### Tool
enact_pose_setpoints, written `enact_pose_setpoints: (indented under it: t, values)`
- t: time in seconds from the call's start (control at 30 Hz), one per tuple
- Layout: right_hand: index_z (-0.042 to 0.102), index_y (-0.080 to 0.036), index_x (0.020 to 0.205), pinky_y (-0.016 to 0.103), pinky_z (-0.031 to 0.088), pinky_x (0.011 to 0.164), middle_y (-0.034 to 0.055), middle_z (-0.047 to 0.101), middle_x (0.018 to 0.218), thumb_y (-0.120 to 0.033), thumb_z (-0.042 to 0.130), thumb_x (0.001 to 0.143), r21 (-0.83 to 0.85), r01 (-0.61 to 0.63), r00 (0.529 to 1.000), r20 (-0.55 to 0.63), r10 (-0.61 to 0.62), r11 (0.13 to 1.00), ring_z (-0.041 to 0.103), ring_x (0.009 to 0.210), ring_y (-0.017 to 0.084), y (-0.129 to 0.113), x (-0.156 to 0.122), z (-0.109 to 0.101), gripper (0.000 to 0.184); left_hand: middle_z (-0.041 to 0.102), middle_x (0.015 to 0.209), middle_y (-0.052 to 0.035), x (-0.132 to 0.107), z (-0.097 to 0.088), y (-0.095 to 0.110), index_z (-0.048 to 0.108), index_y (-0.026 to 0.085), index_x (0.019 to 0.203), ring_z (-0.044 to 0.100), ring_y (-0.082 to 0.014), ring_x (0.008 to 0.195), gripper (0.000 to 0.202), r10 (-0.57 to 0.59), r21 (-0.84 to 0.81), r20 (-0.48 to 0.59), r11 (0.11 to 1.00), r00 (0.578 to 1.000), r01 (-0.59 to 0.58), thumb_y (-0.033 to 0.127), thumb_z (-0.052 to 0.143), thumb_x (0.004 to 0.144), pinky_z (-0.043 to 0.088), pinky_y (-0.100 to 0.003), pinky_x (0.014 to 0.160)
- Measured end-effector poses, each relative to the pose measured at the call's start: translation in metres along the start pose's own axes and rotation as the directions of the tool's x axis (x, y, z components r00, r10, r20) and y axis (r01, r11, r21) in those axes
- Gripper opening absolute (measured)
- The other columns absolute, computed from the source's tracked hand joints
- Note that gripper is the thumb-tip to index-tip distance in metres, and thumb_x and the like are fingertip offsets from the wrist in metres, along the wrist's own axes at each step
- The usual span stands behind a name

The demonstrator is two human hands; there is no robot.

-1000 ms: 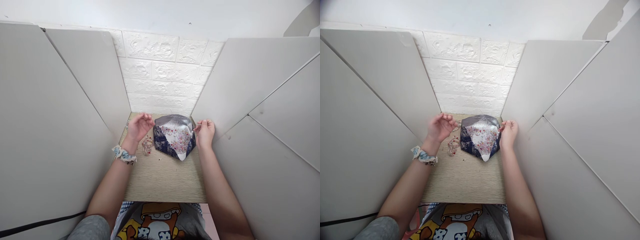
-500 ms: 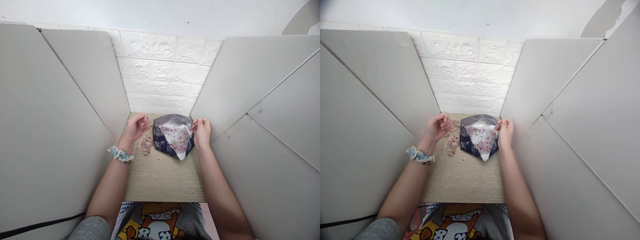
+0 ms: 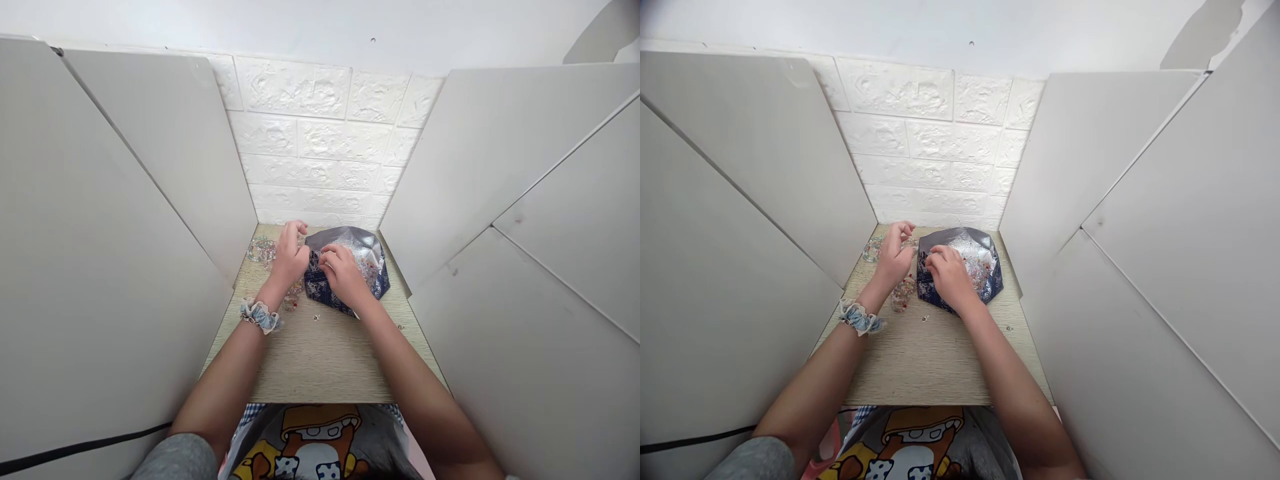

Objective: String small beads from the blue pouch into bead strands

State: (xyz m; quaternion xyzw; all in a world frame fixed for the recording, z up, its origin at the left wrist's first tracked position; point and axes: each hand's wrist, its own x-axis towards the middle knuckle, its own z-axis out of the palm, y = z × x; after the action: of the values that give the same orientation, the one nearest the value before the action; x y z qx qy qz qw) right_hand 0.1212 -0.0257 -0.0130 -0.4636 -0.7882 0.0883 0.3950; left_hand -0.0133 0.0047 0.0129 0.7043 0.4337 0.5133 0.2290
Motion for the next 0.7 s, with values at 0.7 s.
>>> enact_pose_setpoints:
  t: [0.7]
  values:
    - [0.051,-0.020,0.083,0.031,0.037,0.072,0.0044,0.056,0.083,-0.032,0.037,0.078,0.196,-0.396,0.829,-0.345,0.441,0.897,0.049,0.080,0.018,0.039,-0.004,-0.021,0.020,0.058,0.064,-0.0001,0.000,0.008,0.008,0.061,0.014,0.068,0.048,-0.0104,0.061,0.030,-0.208,-0.049,0.450,0.965,0.868,0.256,0.039,0.044,0.072,0.035,-0.021,0.058]
